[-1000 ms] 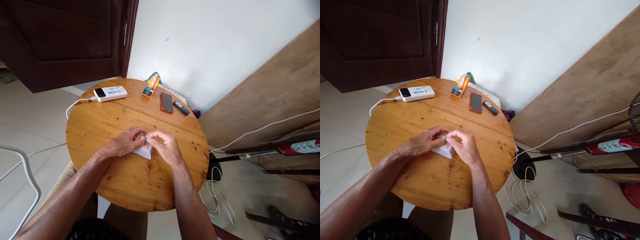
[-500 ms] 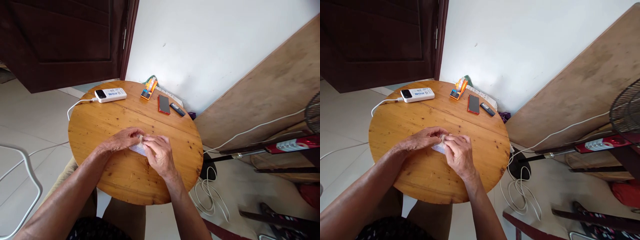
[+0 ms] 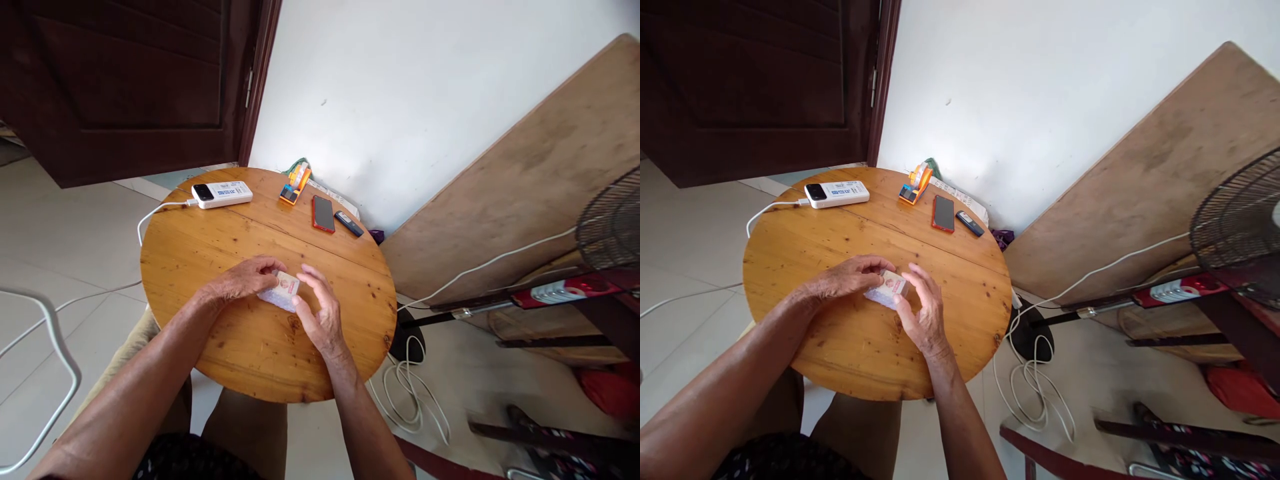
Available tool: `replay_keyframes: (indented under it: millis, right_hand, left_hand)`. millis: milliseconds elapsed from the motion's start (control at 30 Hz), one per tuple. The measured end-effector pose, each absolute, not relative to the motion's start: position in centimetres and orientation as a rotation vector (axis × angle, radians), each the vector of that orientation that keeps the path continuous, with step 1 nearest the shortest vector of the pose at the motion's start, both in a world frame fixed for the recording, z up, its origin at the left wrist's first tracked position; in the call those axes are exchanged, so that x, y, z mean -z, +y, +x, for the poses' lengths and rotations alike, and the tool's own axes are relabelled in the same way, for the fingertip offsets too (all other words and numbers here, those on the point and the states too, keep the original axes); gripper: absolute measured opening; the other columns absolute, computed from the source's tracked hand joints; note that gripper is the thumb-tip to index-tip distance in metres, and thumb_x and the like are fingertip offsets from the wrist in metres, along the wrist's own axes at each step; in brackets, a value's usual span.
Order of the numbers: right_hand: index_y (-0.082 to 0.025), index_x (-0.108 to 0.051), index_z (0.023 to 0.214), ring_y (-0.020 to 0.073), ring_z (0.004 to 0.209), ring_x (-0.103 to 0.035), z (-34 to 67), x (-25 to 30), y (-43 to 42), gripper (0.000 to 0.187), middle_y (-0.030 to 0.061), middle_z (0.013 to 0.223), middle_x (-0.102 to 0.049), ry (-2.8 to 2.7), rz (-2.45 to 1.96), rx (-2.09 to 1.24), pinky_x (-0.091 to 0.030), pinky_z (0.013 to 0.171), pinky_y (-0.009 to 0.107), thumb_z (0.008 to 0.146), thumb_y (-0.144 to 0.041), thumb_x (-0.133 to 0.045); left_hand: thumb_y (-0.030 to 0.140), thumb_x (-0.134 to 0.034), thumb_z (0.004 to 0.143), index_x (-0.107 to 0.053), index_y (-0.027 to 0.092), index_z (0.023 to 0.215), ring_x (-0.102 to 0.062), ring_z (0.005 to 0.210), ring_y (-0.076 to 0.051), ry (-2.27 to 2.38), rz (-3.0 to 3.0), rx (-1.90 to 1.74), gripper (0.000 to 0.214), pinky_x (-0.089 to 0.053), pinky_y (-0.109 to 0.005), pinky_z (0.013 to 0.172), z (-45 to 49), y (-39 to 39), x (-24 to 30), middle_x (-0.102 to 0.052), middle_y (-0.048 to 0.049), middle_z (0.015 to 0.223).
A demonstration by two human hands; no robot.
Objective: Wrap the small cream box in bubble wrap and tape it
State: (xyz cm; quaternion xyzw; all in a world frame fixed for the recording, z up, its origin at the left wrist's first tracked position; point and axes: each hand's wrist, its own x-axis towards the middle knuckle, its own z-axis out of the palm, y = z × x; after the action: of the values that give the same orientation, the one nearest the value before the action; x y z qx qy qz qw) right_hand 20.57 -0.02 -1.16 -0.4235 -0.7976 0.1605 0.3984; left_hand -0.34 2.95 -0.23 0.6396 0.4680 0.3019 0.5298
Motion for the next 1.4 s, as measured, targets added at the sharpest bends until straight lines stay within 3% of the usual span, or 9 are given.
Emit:
replay_keyframes:
  millis: [367, 867, 967, 1067, 1167, 1300, 1400]
  right_hand:
    - [-0.025, -0.065, 0.115, 0.0308, 0.116, -0.059, 19.6, 1.2, -0.6, 0.031, 0.0114, 0.136, -0.058, -2.279, -1.072, 0.040, -0.045, 0.094, 0.048, 0.086, -0.028, -0.059]
    - [-0.027, -0.068, 0.108, 0.0267, 0.114, -0.062, 19.5, -0.7, 0.4, 0.023, 0.0082, 0.121, -0.067, -2.153, -1.207, -0.291, -0.047, 0.097, 0.045, 0.086, -0.024, -0.062]
    - [-0.027, -0.071, 0.095, 0.0269, 0.110, -0.064, 19.2, -1.3, 0.9, 0.012, 0.0078, 0.118, -0.069, -2.214, -1.207, -0.204, -0.047, 0.095, 0.045, 0.088, -0.026, -0.061]
    - [-0.026, -0.070, 0.083, 0.0259, 0.107, -0.065, 18.9, -1.3, 1.5, 0.018, 0.0066, 0.112, -0.072, -2.229, -1.160, -0.126, -0.045, 0.095, 0.045, 0.091, -0.023, -0.055]
    - [-0.025, -0.067, 0.083, 0.0241, 0.106, -0.066, 18.6, -0.9, 2.3, 0.018, 0.0072, 0.108, -0.073, -2.128, -1.145, -0.239, -0.047, 0.095, 0.042, 0.091, -0.022, -0.051]
    - [-0.023, -0.064, 0.086, 0.0220, 0.104, -0.067, 18.6, -0.8, 3.9, 0.015, 0.0091, 0.110, -0.072, -1.938, -1.187, -0.429, -0.049, 0.094, 0.039, 0.091, -0.026, -0.050]
    - [-0.021, -0.064, 0.086, 0.0226, 0.105, -0.067, 18.7, -1.7, 5.0, 0.015, 0.0102, 0.111, -0.072, -1.855, -1.210, -0.476, -0.049, 0.094, 0.039, 0.090, -0.029, -0.053]
  left_hand:
    - [0.033, -0.054, 0.070, -0.069, 0.019, 0.102, -0.057, 0.080, -0.018, 1.103, 1.541, -0.743, 0.038, -0.045, -0.027, 0.067, -0.3, 3.3, 1.1, -0.064, -0.0012, 0.086]
    - [0.031, -0.052, 0.068, -0.068, 0.019, 0.101, -0.058, 0.077, -0.017, 1.120, 1.481, -0.767, 0.039, -0.045, -0.026, 0.064, -0.3, 3.2, 0.9, -0.066, -0.0003, 0.085]
    - [0.031, -0.051, 0.068, -0.067, 0.019, 0.100, -0.060, 0.080, -0.019, 1.129, 1.456, -0.767, 0.039, -0.047, -0.027, 0.066, -0.2, 3.2, 0.6, -0.068, -0.0009, 0.088]
    - [0.030, -0.051, 0.069, -0.067, 0.019, 0.101, -0.060, 0.081, -0.019, 1.138, 1.481, -0.767, 0.037, -0.047, -0.027, 0.068, -0.2, 3.3, 0.5, -0.068, -0.0010, 0.089]
    - [0.035, -0.056, 0.073, -0.067, 0.019, 0.105, -0.060, 0.082, -0.019, 1.156, 1.563, -0.746, 0.037, -0.047, -0.028, 0.069, 0.0, 3.3, 0.4, -0.067, -0.0014, 0.090]
    - [0.056, -0.065, 0.075, -0.054, 0.019, 0.132, -0.060, 0.106, -0.027, 1.185, 1.686, -0.761, 0.069, -0.049, -0.035, 0.087, 0.5, 2.8, 0.6, -0.063, -0.0104, 0.122]
    - [0.056, -0.066, 0.075, -0.037, 0.019, 0.147, -0.051, 0.126, -0.032, 1.192, 1.725, -0.751, 0.086, -0.042, -0.043, 0.103, 1.0, 2.5, 0.7, -0.050, -0.0151, 0.143]
